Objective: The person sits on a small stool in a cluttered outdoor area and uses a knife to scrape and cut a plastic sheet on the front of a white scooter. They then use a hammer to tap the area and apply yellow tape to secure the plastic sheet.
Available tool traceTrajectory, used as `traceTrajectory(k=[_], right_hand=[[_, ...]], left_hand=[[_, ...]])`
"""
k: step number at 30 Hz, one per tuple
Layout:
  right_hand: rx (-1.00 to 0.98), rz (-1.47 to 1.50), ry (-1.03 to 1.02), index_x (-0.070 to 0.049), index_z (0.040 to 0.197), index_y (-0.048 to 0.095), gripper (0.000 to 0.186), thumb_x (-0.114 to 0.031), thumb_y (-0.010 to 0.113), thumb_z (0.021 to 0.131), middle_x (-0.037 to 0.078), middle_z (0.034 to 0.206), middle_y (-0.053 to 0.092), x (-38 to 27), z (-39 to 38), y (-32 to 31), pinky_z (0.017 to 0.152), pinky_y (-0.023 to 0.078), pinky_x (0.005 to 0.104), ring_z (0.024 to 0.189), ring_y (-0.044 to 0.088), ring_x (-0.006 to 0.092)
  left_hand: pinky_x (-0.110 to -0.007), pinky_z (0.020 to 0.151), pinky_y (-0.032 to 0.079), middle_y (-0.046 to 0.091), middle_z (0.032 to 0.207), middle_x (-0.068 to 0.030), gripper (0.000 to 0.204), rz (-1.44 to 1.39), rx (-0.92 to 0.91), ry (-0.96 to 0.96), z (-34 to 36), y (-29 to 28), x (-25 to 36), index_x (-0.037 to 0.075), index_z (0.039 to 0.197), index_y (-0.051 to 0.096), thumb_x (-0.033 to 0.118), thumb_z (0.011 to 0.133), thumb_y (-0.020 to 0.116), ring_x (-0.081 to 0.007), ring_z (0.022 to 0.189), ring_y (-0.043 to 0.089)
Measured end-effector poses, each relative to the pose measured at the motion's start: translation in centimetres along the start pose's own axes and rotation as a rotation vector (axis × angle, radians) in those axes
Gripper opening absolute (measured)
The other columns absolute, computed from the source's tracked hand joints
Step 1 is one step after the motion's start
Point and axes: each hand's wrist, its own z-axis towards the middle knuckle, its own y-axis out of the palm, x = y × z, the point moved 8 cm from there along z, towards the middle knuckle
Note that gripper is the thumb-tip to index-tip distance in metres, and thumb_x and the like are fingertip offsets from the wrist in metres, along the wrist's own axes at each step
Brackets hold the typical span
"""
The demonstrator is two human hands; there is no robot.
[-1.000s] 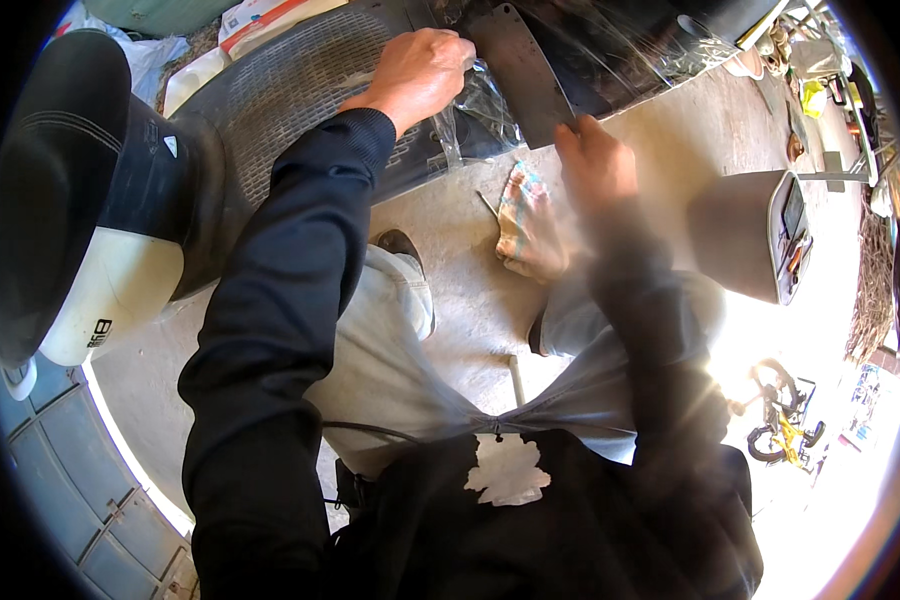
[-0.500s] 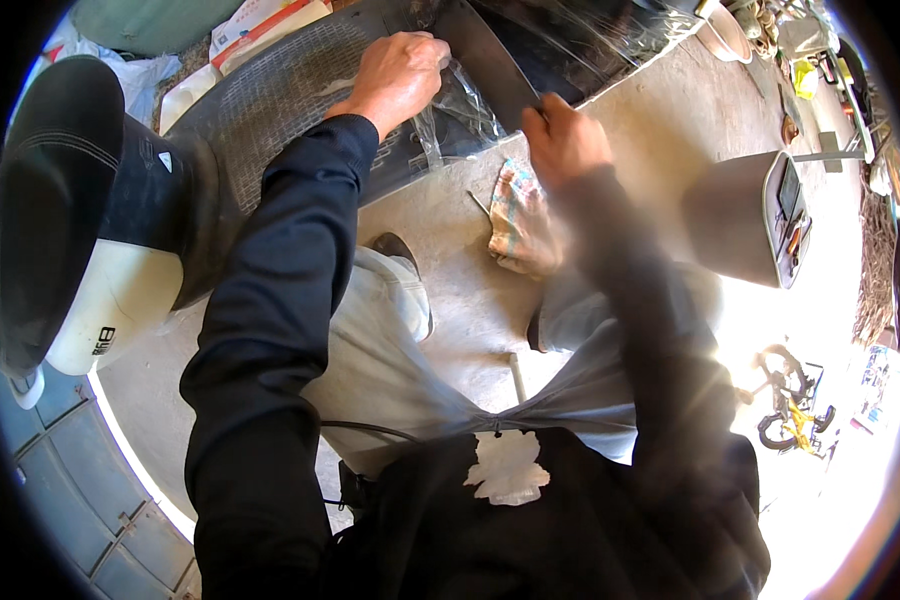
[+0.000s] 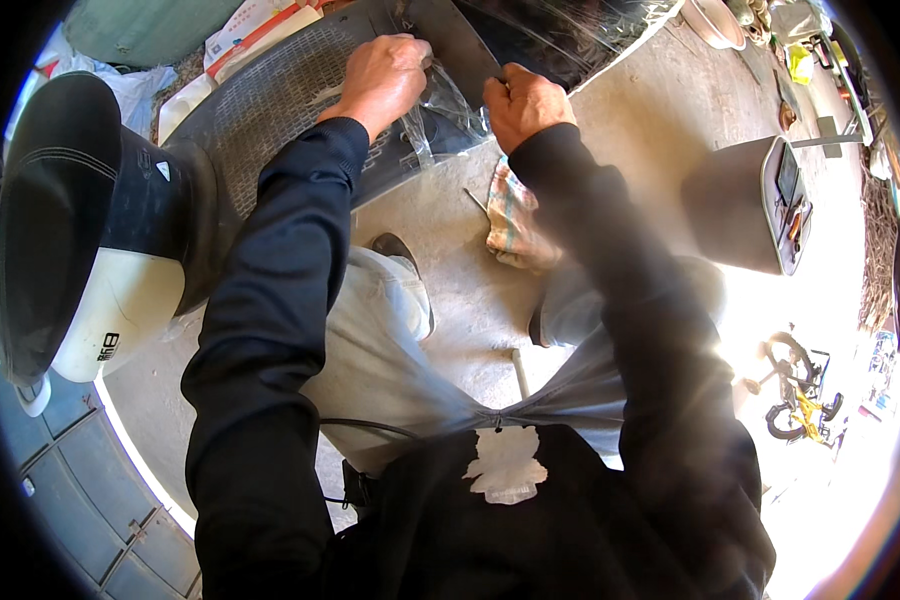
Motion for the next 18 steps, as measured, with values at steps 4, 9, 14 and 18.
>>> traceTrajectory(k=[4, 9, 14, 18], right_hand=[[-0.071, 0.03, 0.072, -0.003, 0.073, 0.055, 0.024, -0.023, 0.049, 0.084, 0.025, 0.067, 0.058, 1.7, -3.9, -1.0, 0.062, 0.048, 0.048, 0.066, 0.059, 0.0428], [-0.013, -0.031, 0.065, -0.001, 0.077, 0.054, 0.027, -0.026, 0.049, 0.086, 0.026, 0.069, 0.059, 0.6, -1.8, 0.2, 0.063, 0.048, 0.0496, 0.068, 0.059, 0.0426], [-0.075, 0.027, 0.124, -0.003, 0.076, 0.054, 0.026, -0.026, 0.05, 0.086, 0.026, 0.067, 0.058, 2.5, -5.4, -0.5, 0.062, 0.047, 0.0496, 0.067, 0.058, 0.0436], [-0.04, 0.001, 0.087, -0.003, 0.076, 0.053, 0.026, -0.026, 0.049, 0.087, 0.026, 0.068, 0.058, 1.7, -3.4, 0.3, 0.062, 0.047, 0.05, 0.067, 0.059, 0.0434]], left_hand=[[-0.043, 0.073, 0.048, 0.064, 0.089, -0.0131, 0.016, -0.012, -0.004, -0.011, -0.3, -0.1, -0.4, 0.006, 0.087, 0.067, 0.009, 0.08, 0.053, -0.0356, 0.084, 0.06], [-0.043, 0.073, 0.047, 0.064, 0.09, -0.013, 0.016, -0.005, -0.019, -0.023, 0.0, 0.4, 0.1, 0.008, 0.087, 0.066, 0.011, 0.08, 0.052, -0.0357, 0.085, 0.06], [-0.043, 0.072, 0.047, 0.064, 0.088, -0.0142, 0.015, 0.015, -0.028, -0.063, -0.1, 0.2, -0.5, 0.007, 0.087, 0.066, 0.012, 0.08, 0.053, -0.0369, 0.084, 0.06], [-0.043, 0.071, 0.048, 0.064, 0.085, -0.0154, 0.015, -0.052, 0.082, 0.003, 0.2, -0.4, 0.4, 0.007, 0.084, 0.067, 0.011, 0.078, 0.055, -0.037, 0.081, 0.06]])
